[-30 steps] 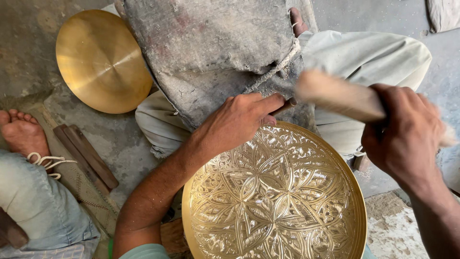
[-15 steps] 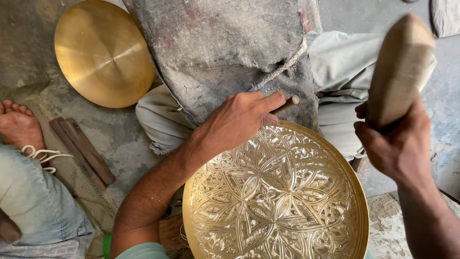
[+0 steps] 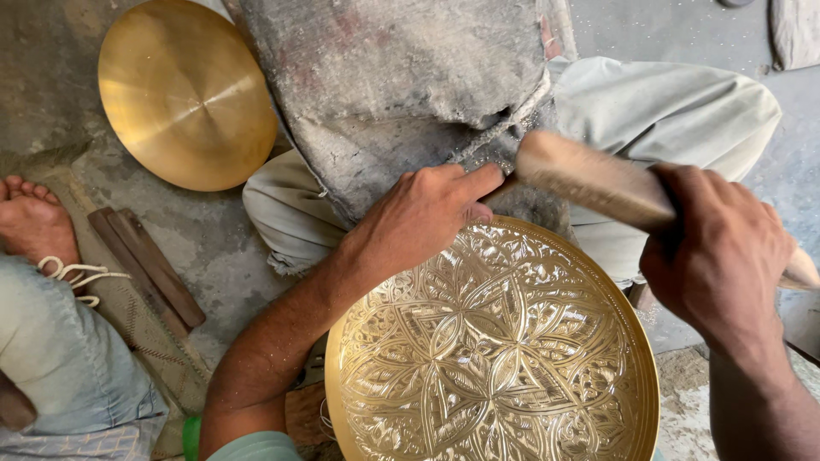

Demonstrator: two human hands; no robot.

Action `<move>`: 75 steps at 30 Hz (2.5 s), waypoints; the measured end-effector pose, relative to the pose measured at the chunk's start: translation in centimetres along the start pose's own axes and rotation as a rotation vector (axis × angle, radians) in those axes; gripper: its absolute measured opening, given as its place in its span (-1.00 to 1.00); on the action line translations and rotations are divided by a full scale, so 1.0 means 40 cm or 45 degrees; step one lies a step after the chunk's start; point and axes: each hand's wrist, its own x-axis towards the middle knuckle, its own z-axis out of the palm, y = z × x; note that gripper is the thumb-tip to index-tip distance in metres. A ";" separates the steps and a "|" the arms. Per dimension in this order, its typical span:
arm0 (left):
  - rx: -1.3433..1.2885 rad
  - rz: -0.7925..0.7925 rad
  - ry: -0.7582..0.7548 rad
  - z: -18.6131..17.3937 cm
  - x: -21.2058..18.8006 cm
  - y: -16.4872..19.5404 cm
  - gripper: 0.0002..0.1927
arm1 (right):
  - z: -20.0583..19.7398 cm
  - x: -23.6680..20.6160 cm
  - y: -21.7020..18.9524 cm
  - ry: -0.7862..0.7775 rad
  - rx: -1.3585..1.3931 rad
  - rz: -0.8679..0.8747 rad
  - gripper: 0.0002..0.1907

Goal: The person sits on the floor with a brass plate on their lap, holding a chisel against the plate and striking it with a wooden mallet to deepen a decorative floral pattern, repositioning the chisel around the plate as they work.

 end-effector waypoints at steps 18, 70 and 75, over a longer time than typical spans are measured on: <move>-0.051 0.122 0.088 0.018 -0.011 -0.030 -0.73 | -0.035 0.026 -0.030 -0.139 -0.352 -0.089 -0.53; -0.051 -0.052 0.063 0.007 -0.041 -0.030 -0.73 | 0.011 0.055 -0.020 -0.202 0.642 0.330 -0.47; -0.006 0.005 0.116 0.005 -0.049 -0.030 -0.71 | 0.019 0.054 -0.016 -0.187 0.040 0.042 -0.53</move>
